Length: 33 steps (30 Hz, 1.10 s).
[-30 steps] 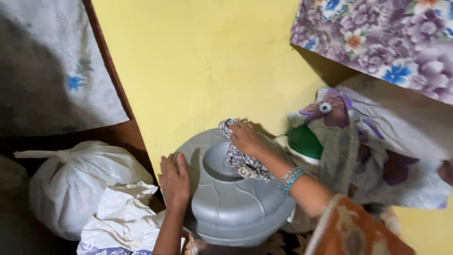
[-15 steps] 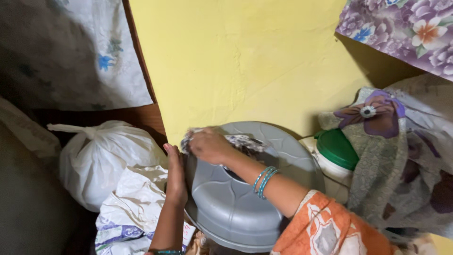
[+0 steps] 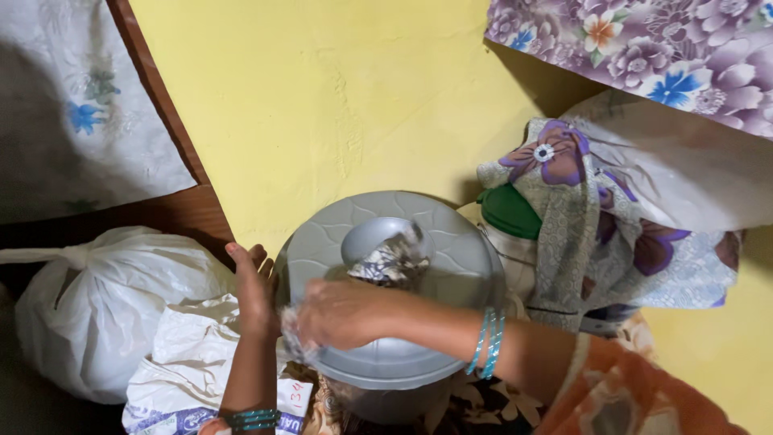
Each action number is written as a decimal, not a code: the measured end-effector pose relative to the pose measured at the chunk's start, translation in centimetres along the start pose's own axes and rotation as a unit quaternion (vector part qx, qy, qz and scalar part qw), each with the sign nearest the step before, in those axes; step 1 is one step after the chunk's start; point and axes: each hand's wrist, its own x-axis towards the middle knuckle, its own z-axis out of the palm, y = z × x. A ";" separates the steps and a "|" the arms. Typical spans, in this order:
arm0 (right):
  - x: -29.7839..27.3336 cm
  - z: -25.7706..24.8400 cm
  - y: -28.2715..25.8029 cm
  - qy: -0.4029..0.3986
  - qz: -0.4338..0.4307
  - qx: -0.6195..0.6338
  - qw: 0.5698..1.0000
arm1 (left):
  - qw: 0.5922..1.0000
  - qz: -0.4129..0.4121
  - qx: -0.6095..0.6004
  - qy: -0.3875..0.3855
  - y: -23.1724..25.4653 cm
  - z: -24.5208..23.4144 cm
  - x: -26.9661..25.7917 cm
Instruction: The person wipes a washing machine, a plastic container, a glass jar, and a wooden cabinet using a patterned cloth. The person moves between different surfaces in the room, wiping each one with the same cloth.
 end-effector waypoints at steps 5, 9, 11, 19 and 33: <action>3.4 -1.7 1.1 -0.024 0.204 0.057 0.977 | 0.999 0.012 -0.039 -0.014 0.3 -1.8 -1.4; 5.9 0.8 0.1 0.257 0.030 -0.070 0.964 | 1.000 -0.013 0.000 0.024 2.3 -2.5 -3.7; 5.1 2.5 -1.1 0.223 0.080 -0.148 0.960 | 0.999 -0.032 0.011 0.010 3.2 -2.3 -4.6; -0.5 4.9 -6.0 0.127 0.064 -0.241 0.960 | 0.998 -0.066 0.004 -0.024 1.8 -1.8 -7.7; -8.4 7.6 -7.6 0.148 -0.015 -0.298 0.943 | 0.995 -0.094 0.013 0.039 -2.3 -3.6 -16.3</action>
